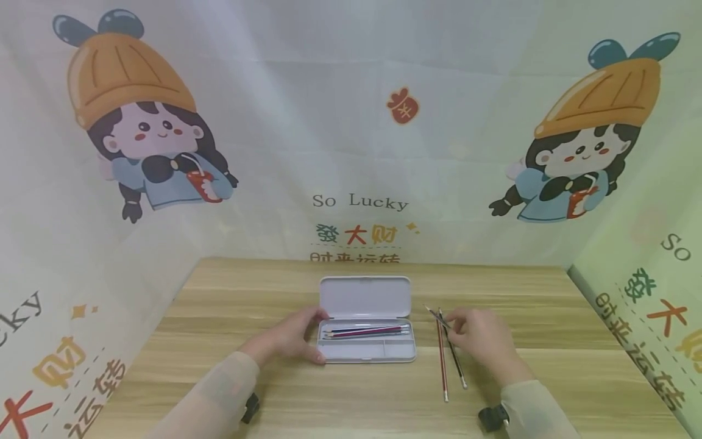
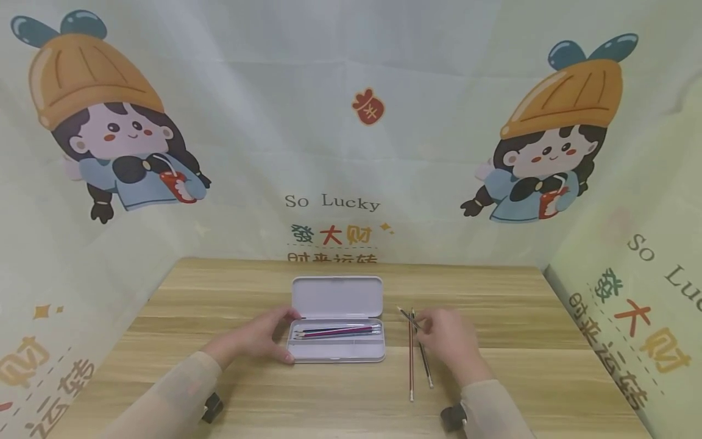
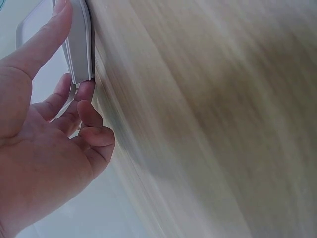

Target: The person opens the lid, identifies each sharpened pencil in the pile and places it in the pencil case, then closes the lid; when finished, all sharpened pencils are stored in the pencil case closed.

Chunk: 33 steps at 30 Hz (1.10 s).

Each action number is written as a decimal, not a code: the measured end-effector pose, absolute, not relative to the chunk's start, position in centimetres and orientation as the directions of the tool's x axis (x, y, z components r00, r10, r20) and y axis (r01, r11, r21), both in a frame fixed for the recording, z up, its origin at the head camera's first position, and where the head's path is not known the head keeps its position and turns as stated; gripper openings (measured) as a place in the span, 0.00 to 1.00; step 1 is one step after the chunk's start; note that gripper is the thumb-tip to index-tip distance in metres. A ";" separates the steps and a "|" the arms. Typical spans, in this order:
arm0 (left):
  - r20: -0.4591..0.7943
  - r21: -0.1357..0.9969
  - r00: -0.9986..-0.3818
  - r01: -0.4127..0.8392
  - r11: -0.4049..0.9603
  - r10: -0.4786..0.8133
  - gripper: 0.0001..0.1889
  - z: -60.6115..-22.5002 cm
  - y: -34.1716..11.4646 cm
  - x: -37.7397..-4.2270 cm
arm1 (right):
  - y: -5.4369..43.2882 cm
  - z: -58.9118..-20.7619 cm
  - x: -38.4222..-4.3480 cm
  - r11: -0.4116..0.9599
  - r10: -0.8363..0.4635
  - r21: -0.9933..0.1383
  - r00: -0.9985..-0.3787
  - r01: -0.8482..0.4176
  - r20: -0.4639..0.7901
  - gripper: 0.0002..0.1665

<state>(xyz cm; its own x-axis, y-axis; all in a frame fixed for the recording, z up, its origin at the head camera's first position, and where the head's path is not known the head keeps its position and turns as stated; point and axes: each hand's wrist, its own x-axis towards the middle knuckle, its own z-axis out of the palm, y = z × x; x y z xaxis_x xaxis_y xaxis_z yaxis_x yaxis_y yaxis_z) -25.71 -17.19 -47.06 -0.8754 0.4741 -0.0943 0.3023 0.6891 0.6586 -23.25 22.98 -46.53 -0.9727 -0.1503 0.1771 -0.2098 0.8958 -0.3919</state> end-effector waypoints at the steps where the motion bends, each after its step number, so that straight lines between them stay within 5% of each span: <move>1: -0.093 0.657 -0.875 0.304 0.690 0.475 0.42 -47.1 -17.2 -25.7 | 22.8 -46.5 -23.2 0.893 -0.157 -0.394 -0.971 -0.218 0.180 0.17; 33: -0.086 0.663 -0.870 0.314 0.679 0.486 0.43 -47.7 -17.3 -26.1 | 17.0 -47.1 -23.7 0.844 -0.362 -0.313 -0.893 -0.436 0.267 0.07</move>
<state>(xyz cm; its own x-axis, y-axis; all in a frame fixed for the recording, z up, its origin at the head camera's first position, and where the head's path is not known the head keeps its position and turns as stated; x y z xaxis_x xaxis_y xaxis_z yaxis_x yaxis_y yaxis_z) -26.15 -17.34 -47.66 -0.8696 0.4863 -0.0858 0.3144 0.6793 0.6631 -23.71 16.95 -47.07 -0.8930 -0.3621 0.2674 -0.4359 0.8436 -0.3134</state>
